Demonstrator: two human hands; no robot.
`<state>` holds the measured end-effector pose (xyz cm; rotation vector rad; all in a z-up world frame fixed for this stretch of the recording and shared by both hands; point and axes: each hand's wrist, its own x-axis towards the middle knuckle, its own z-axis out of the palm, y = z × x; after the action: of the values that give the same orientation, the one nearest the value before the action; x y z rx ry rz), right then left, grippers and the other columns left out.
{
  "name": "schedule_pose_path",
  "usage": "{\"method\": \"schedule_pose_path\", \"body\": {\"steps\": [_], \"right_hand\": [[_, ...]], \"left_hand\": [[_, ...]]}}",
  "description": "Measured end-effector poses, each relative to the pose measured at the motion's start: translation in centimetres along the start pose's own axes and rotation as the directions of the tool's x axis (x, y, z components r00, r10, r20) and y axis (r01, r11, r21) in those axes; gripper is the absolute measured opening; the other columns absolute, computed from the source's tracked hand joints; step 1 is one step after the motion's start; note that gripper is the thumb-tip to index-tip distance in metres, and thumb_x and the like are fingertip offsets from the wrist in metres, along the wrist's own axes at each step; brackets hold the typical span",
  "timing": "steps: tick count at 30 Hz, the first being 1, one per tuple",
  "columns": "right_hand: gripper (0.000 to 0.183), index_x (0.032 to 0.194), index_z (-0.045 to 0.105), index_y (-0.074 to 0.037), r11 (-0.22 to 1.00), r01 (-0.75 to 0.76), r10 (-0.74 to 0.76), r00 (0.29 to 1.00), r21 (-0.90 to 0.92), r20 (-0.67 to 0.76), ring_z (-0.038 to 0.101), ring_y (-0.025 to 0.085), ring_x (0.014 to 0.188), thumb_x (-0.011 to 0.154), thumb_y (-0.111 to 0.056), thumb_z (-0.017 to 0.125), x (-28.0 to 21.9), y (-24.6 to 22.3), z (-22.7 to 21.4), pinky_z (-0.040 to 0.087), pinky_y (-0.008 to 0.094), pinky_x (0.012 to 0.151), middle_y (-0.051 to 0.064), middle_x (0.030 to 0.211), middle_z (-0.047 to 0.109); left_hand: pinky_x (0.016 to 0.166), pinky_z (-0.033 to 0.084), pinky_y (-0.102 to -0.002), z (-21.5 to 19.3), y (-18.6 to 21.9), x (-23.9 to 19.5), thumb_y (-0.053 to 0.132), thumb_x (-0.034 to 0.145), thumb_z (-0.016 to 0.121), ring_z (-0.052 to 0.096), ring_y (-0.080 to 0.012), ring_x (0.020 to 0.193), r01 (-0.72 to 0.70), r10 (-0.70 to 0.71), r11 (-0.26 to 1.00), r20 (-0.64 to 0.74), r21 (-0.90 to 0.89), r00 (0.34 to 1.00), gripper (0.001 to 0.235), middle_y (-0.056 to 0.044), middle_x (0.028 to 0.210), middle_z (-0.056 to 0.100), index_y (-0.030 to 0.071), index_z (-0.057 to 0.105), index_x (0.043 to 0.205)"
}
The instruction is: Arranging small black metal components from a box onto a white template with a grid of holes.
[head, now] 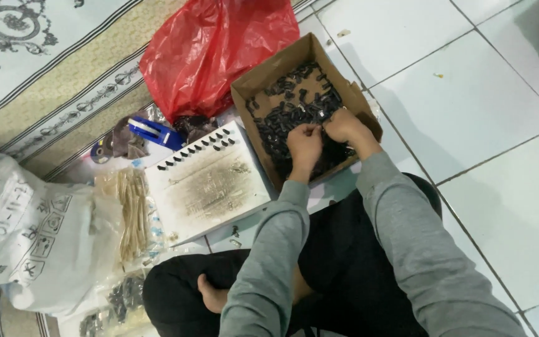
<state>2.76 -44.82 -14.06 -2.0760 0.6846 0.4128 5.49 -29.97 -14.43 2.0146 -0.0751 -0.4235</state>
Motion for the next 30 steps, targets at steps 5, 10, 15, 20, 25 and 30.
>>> {"method": "schedule_pose_path", "body": {"steps": [5, 10, 15, 20, 25, 30], "right_hand": [[0.056, 0.132, 0.064, 0.011, 0.997, -0.021, 0.024, 0.998, 0.07, -0.05, 0.064, 0.044, 0.116, 0.094, -0.028, 0.052, 3.1, 2.5, 1.4, 0.058, 0.055, 0.082, 0.032, 0.129, 0.065], [0.059, 0.132, 0.063, 0.013, 0.998, -0.048, 0.046, 0.995, -0.027, -0.084, 0.063, 0.043, 0.12, 0.092, -0.027, 0.049, 6.4, 4.9, 2.3, 0.058, 0.055, 0.087, 0.032, 0.128, 0.065], [0.055, 0.128, 0.066, 0.014, 0.996, 0.0, 0.01, 0.994, 0.088, -0.106, 0.064, 0.047, 0.114, 0.091, -0.026, 0.053, 4.1, 3.9, 1.7, 0.058, 0.057, 0.083, 0.036, 0.124, 0.065], [0.063, 0.142, 0.055, 0.013, 0.985, -0.021, 0.034, 0.997, 0.17, -0.071, 0.054, 0.048, 0.13, 0.095, -0.029, 0.055, 0.4, 1.1, -0.1, 0.053, 0.061, 0.093, 0.036, 0.139, 0.056], [0.058, 0.14, 0.056, 0.013, 0.977, 0.002, 0.014, 0.997, 0.214, -0.074, 0.051, 0.049, 0.133, 0.097, -0.025, 0.056, -3.3, -2.3, -0.9, 0.05, 0.062, 0.099, 0.035, 0.141, 0.055], [0.05, 0.136, 0.061, 0.01, 0.985, 0.066, -0.045, 0.991, 0.162, -0.129, 0.055, 0.045, 0.131, 0.1, -0.025, 0.058, -3.6, -2.8, -1.3, 0.052, 0.058, 0.099, 0.031, 0.135, 0.061]], "left_hand": [[0.097, 0.05, -0.038, 4.5, -2.7, 1.6, 0.023, 0.087, 0.07, 0.067, -0.0314, 0.112, 0.173, -0.178, 0.984, -0.14, -0.047, 0.974, 0.018, -0.012, 0.108, 0.075, 0.016, 0.082, 0.098], [0.082, 0.058, -0.037, 4.9, -0.2, 0.5, 0.01, 0.085, 0.061, 0.073, -0.028, 0.09, 0.217, -0.247, 0.958, -0.152, -0.188, 0.957, 0.02, -0.016, 0.086, 0.076, 0.011, 0.081, 0.087], [0.088, 0.056, -0.039, 4.8, 1.5, -0.8, 0.01, 0.087, 0.06, 0.071, -0.0312, 0.1, 0.225, -0.28, 0.937, -0.19, -0.267, 0.941, 0.023, -0.02, 0.099, 0.074, 0.006, 0.08, 0.097], [0.083, 0.057, -0.044, 1.7, 1.2, -0.4, 0.011, 0.096, 0.063, 0.07, -0.0369, 0.106, 0.048, -0.047, 0.984, 0.012, -0.172, 0.999, 0.02, -0.025, 0.107, 0.073, 0.001, 0.076, 0.108], [0.068, 0.062, -0.038, -0.1, 1.1, 1.3, 0.01, 0.096, 0.064, 0.074, -0.0293, 0.089, 0.024, -0.009, 0.992, 0.119, -0.125, 0.993, 0.019, -0.024, 0.102, 0.074, 0.0, 0.075, 0.109], [0.075, 0.062, -0.043, 1.0, 3.4, 0.2, 0.018, 0.095, 0.063, 0.071, -0.0323, 0.105, 0.257, -0.262, 0.961, -0.037, -0.101, 0.964, 0.027, -0.02, 0.113, 0.072, 0.002, 0.075, 0.113]]}}
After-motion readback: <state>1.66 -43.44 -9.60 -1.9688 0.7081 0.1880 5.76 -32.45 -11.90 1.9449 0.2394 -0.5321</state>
